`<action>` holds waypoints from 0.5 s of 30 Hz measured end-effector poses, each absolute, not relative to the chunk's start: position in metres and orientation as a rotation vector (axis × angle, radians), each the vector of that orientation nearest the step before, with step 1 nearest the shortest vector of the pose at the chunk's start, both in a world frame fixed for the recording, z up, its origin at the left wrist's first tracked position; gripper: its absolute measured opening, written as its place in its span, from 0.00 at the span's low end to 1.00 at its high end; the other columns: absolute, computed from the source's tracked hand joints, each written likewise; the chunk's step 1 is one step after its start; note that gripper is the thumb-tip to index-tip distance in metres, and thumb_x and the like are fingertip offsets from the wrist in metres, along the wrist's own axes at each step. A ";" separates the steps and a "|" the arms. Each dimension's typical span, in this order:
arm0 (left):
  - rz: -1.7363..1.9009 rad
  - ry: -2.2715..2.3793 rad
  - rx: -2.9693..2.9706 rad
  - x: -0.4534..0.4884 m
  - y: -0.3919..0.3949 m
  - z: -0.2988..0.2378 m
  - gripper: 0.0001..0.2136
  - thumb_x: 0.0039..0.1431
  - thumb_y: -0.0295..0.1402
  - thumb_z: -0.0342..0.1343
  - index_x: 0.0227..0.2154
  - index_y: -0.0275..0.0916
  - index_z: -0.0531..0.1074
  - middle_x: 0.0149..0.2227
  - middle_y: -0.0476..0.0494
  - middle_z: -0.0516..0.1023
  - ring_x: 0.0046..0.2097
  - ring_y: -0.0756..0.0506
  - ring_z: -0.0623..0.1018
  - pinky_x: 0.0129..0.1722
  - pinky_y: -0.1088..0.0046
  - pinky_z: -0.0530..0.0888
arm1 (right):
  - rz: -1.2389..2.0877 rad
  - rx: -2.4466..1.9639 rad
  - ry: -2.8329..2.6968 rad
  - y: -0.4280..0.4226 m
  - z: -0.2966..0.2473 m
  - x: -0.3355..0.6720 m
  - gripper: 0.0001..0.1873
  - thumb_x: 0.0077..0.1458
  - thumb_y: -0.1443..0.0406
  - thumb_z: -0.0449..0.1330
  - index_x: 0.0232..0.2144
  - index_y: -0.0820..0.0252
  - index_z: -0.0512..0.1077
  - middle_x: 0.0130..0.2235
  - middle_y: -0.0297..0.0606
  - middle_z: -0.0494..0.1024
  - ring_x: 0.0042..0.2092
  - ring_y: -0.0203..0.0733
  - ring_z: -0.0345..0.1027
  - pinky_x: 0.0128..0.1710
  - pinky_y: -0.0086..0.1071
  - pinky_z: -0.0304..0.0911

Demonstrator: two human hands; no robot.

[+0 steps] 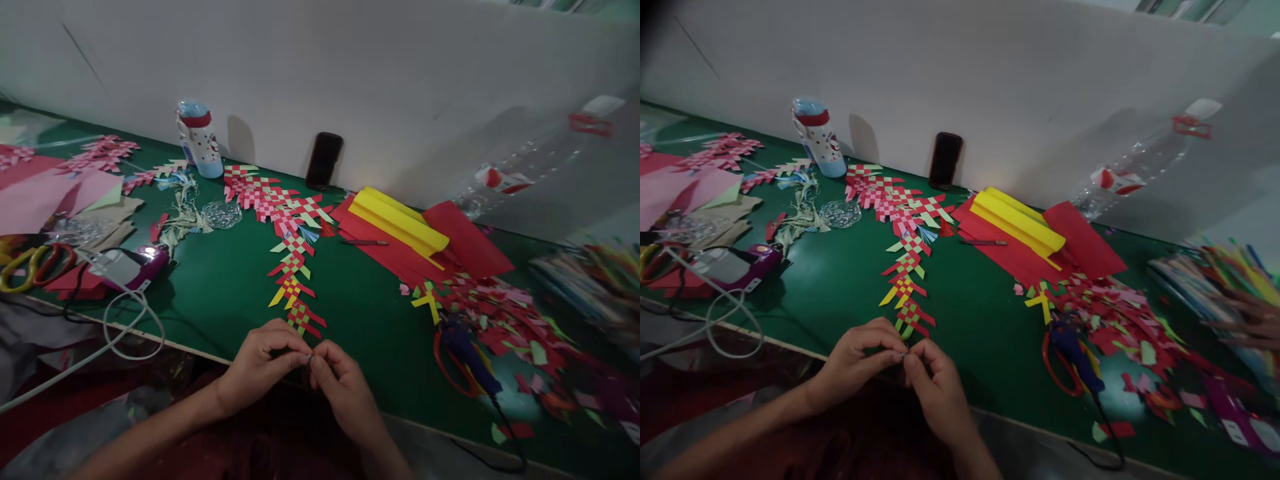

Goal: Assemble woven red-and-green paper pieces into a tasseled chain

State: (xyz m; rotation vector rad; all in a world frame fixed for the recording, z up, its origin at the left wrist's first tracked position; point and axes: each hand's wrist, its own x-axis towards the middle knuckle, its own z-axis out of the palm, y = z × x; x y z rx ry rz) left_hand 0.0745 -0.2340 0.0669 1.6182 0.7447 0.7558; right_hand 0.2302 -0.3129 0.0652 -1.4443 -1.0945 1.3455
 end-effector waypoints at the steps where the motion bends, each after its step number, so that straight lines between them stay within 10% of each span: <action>1: 0.763 0.737 1.553 0.076 -0.235 0.068 0.05 0.56 0.35 0.61 0.29 0.42 0.81 0.30 0.44 0.78 0.36 0.47 0.76 0.39 0.73 0.71 | 1.347 -1.432 -1.097 -0.313 0.064 0.229 0.21 0.60 0.48 0.52 0.26 0.58 0.63 0.24 0.29 0.64 0.28 0.33 0.58 0.31 0.27 0.58; 15: 0.629 0.712 1.231 0.094 -0.239 0.069 0.09 0.61 0.40 0.56 0.34 0.39 0.76 0.39 0.43 0.79 0.44 0.46 0.76 0.48 0.71 0.69 | 0.655 -1.673 -1.372 -0.327 0.073 0.266 0.12 0.62 0.60 0.53 0.36 0.57 0.74 0.37 0.39 0.77 0.40 0.40 0.70 0.42 0.33 0.65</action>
